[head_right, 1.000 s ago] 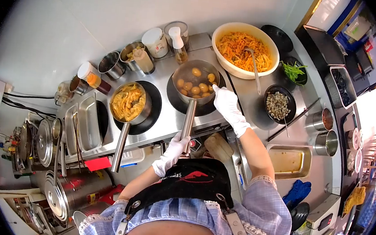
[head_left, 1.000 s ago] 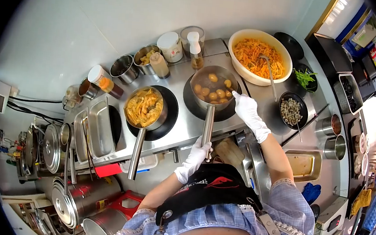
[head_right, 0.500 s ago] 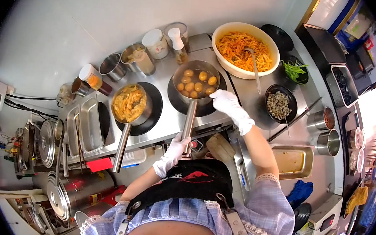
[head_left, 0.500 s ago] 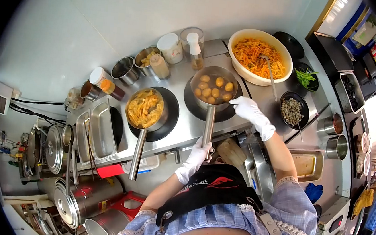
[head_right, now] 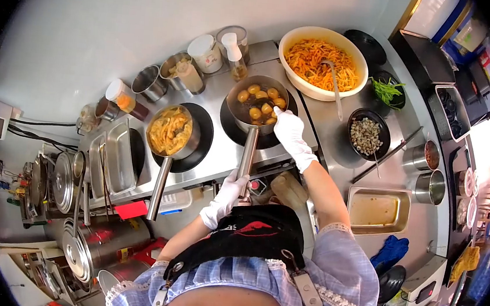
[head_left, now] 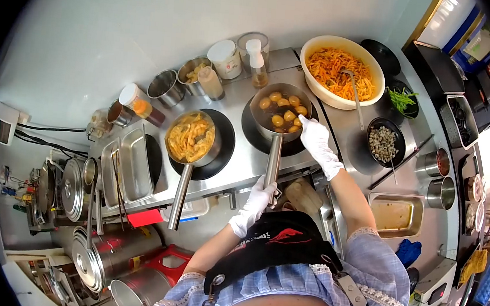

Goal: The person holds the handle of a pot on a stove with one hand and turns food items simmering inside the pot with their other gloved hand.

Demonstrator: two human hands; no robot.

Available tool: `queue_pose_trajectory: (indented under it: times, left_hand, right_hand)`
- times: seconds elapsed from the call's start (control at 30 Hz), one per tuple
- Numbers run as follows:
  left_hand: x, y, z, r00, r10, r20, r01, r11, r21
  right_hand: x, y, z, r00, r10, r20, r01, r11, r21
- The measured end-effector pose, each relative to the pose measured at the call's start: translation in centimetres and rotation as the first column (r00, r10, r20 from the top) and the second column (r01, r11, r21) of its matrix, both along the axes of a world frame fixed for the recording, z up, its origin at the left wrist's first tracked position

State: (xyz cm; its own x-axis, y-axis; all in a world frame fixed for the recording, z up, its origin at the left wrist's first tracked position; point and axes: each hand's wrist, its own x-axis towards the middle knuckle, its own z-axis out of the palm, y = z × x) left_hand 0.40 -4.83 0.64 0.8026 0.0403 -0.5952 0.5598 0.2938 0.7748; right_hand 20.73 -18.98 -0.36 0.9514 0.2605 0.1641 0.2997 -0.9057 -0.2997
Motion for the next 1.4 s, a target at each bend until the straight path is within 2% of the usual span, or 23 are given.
queue_pose_trajectory:
  times: [0.13, 0.23, 0.43, 0.47, 0.5, 0.63, 0.7, 0.73, 0.87, 0.93, 0.97, 1.07, 1.23, 1.33, 1.4]
  left_hand:
    - [-0.4, 0.1, 0.2, 0.999, 0.032, -0.025, -0.031, 0.999, 0.036]
    - [-1.1, 1.4, 0.5, 1.000, 0.001, 0.001, -0.001, 0.999, 0.044]
    - [-0.3, 2.8, 0.5, 0.999, -0.052, -0.005, 0.052, 0.997, 0.059]
    - [-0.3, 2.8, 0.5, 0.999, -0.050, -0.005, 0.050, 0.997, 0.063]
    - [-0.3, 2.9, 0.5, 0.999, -0.050, -0.005, 0.050, 0.997, 0.065]
    - [-0.4, 2.9, 0.3, 0.999, -0.052, -0.014, 0.053, 0.998, 0.030]
    - [-0.5, 3.0, 0.2, 0.999, -0.045, -0.012, 0.046, 0.998, 0.034]
    - [-0.4, 3.0, 0.1, 0.999, -0.043, -0.002, 0.043, 0.999, 0.026]
    - [-0.5, 2.8, 0.0, 0.999, -0.044, -0.007, 0.044, 0.999, 0.028]
    - [-0.4, 2.4, 0.7, 0.999, -0.036, -0.004, 0.036, 0.999, 0.034]
    - [-0.4, 2.3, 0.9, 0.999, -0.032, 0.002, 0.032, 0.999, 0.041]
    - [-0.3, 2.5, 0.2, 0.998, -0.054, -0.018, 0.055, 0.996, 0.071]
    - [-0.3, 2.5, 0.4, 0.999, -0.043, -0.011, 0.044, 0.997, 0.059]
    - [-0.5, 2.3, 0.4, 1.000, -0.024, -0.006, 0.024, 0.999, 0.034]
    - [-0.4, 2.3, 0.5, 1.000, -0.012, 0.000, 0.012, 0.999, 0.032]
  right_hand:
    - [0.6, -2.6, 3.2, 0.998, 0.060, 0.032, -0.063, 0.992, 0.107]
    - [-0.1, -4.2, 7.0, 0.995, 0.099, 0.025, -0.101, 0.991, 0.087]
    - [-0.4, -4.9, 10.7, 0.971, 0.189, -0.146, -0.202, 0.976, -0.079]
    - [-0.5, -4.5, 11.4, 0.954, 0.181, -0.238, -0.220, 0.964, -0.148]
    - [-0.6, -4.3, 11.7, 0.930, 0.166, -0.328, -0.244, 0.946, -0.213]
    - [-0.1, -3.4, 9.1, 0.909, 0.170, -0.380, -0.253, 0.951, -0.179]
    - [-0.2, -2.7, 7.2, 0.880, 0.193, -0.433, -0.243, 0.968, -0.063]
    - [-0.7, -2.2, 6.5, 0.886, 0.215, -0.410, -0.239, 0.971, -0.007]
    - [-2.9, 0.7, 2.9, 0.936, 0.266, -0.230, -0.271, 0.963, 0.013]
    - [-3.6, 2.3, 1.5, 0.964, 0.225, -0.141, -0.226, 0.974, 0.009]
    - [-3.5, 2.7, 0.3, 0.972, 0.232, -0.037, -0.232, 0.973, 0.020]
    - [-2.4, 2.9, -0.5, 0.989, 0.144, 0.047, -0.145, 0.989, 0.033]
    - [-0.6, 1.0, 1.2, 1.000, 0.006, -0.016, -0.006, 1.000, -0.002]
    - [0.0, -1.2, 3.5, 0.997, 0.073, 0.037, -0.073, 0.997, 0.024]
    - [-0.2, -2.6, 6.2, 0.993, 0.120, -0.010, -0.120, 0.993, -0.008]
